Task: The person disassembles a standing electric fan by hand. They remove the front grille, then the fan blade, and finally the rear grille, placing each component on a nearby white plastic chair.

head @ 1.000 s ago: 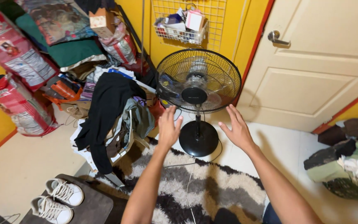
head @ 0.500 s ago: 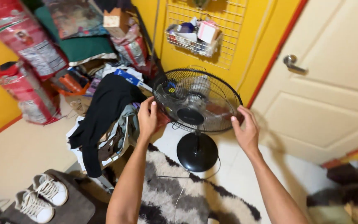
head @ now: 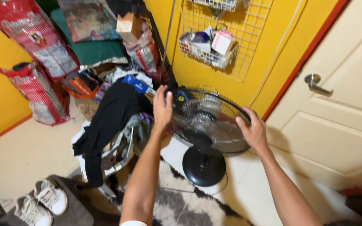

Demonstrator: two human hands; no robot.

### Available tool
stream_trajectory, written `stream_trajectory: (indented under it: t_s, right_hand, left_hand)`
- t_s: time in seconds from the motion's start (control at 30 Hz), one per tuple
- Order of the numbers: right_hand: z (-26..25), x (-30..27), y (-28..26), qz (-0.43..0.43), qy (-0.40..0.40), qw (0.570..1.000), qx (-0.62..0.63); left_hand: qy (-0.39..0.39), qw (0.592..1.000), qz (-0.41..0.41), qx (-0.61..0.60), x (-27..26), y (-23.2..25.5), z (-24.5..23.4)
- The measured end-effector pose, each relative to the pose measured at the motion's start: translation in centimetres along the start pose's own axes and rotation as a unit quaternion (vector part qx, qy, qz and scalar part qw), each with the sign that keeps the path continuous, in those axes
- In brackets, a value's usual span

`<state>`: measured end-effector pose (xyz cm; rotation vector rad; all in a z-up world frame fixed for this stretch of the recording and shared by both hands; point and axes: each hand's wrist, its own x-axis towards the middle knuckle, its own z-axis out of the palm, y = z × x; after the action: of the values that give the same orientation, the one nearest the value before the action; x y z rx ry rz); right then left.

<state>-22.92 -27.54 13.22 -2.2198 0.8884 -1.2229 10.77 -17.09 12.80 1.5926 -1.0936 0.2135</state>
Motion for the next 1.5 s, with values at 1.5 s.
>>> stream_trajectory:
  t_s: [1.5]
  right_hand:
    - [0.3, -5.8, 4.7, 0.056, -0.108, 0.985, 0.121]
  left_hand:
    - [-0.075, 0.939, -0.286, -0.173, -19.0, 0.1, 6.4]
